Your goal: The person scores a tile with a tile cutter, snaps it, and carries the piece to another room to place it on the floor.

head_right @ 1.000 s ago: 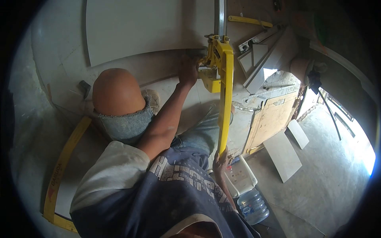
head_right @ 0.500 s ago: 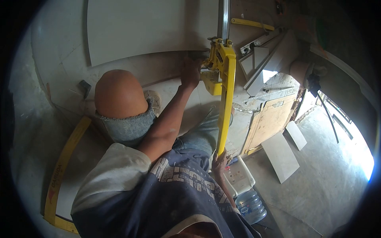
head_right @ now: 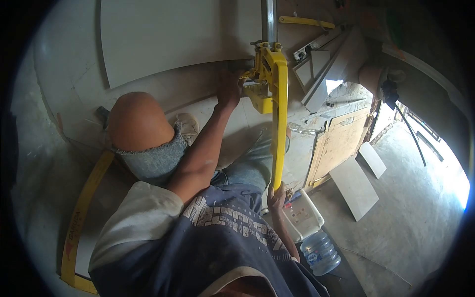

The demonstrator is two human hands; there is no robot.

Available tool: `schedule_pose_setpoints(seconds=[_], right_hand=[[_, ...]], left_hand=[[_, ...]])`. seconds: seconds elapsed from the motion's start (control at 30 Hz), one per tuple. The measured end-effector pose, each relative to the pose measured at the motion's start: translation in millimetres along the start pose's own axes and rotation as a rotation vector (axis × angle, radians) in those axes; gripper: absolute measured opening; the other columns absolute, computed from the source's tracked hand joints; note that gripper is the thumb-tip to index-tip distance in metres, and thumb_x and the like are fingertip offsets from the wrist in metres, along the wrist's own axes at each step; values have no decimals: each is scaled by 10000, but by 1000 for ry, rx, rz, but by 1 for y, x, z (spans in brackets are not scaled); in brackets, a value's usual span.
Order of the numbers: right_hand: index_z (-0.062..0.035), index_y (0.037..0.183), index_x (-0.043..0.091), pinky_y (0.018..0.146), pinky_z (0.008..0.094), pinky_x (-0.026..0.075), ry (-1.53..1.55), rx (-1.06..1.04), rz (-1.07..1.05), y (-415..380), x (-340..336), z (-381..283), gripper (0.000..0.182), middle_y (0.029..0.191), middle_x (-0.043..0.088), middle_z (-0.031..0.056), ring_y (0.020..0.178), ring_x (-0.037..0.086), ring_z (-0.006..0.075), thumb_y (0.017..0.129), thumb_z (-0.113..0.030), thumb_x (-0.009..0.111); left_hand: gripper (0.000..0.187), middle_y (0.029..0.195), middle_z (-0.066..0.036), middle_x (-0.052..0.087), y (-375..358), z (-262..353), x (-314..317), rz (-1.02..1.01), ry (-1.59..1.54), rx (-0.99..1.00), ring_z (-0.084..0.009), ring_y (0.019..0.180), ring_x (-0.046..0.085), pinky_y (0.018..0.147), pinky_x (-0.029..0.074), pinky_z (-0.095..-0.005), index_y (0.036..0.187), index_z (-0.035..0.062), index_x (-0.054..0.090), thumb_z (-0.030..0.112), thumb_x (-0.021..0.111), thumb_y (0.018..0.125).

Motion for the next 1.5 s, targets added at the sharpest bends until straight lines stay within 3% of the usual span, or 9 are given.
schedule_pose_setpoints(seconds=[0.07, 0.3, 0.4, 0.47, 0.63, 0.87, 0.97, 1.27, 1.5], right_hand=[[-22, 1044, 483, 609, 474, 465, -124, -76, 58, 3, 3, 9, 252, 739, 594, 218, 679, 624, 411, 925, -229, 562], [-13, 1065, 484, 626, 491, 465, -123, -123, 138, 1, 7, 2, 249, 746, 600, 233, 711, 609, 458, 900, -178, 572], [-7, 1010, 503, 598, 475, 454, -66, -94, 63, -5, -14, -28, 216, 729, 594, 222, 686, 612, 441, 913, -186, 577], [5, 963, 516, 556, 425, 433, 83, 67, 10, -10, -22, -14, 223, 677, 559, 184, 597, 589, 339, 932, -205, 586], [4, 933, 517, 522, 382, 400, -13, -192, 146, -17, -44, -50, 216, 627, 522, 144, 538, 533, 229, 940, -199, 590], [1, 924, 522, 522, 397, 405, 44, -80, 71, -17, -43, -41, 217, 626, 532, 147, 537, 546, 264, 926, -200, 604], [-2, 931, 525, 527, 395, 419, -5, -115, 76, -21, -53, -44, 202, 631, 549, 149, 547, 568, 263, 919, -186, 606], [3, 956, 537, 553, 390, 445, -20, -43, 33, -23, -61, -37, 221, 675, 589, 157, 576, 586, 298, 895, -195, 616], [-4, 971, 530, 515, 405, 381, -32, -83, 64, -23, -67, -52, 215, 625, 513, 166, 525, 514, 288, 908, -191, 617]], left_hand=[[284, 1024, -184, 521, -4, 16, -13, 57, 102, 125, -363, 964, 568, 825, 482, -454, 1169, 99, 652, 119, 594, 893], [298, 1018, -182, 509, -6, 13, -11, 55, 97, 127, -363, 957, 565, 832, 486, -467, 1169, 141, 660, 112, 605, 878], [289, 1028, -183, 514, 4, 14, -11, 56, 117, 131, -372, 974, 568, 841, 489, -474, 1157, 138, 658, 115, 606, 874], [274, 1038, -185, 518, 3, 17, -16, 19, 116, 102, -378, 987, 570, 846, 489, -476, 1143, 130, 654, 128, 611, 873], [236, 1095, -148, 542, 5, 29, -11, 86, 166, 176, -372, 995, 578, 838, 493, -476, 1105, 136, 653, 174, 624, 874], [208, 1148, -120, 555, 4, 24, -7, -13, 63, 208, -345, 1029, 569, 853, 494, -474, 1067, 133, 656, 179, 604, 872], [215, 1127, -119, 544, 16, 31, -31, 239, 324, 286, -331, 1045, 559, 849, 496, -468, 1059, 137, 666, 172, 616, 853], [213, 1068, -106, 510, 15, 40, -34, 162, 171, 304, -332, 990, 536, 855, 477, -455, 997, 118, 674, 143, 680, 786], [203, 990, -114, 601, 1, 31, -12, 96, 178, 244, -340, 962, 559, 854, 460, -451, 999, 101, 682, 193, 707, 820]])
Point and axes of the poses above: each hand's wrist, its own y-axis towards the middle knuckle, its own x-axis out of the palm, z = x × y, the point moved 10 cm from there along y, towards the middle knuckle
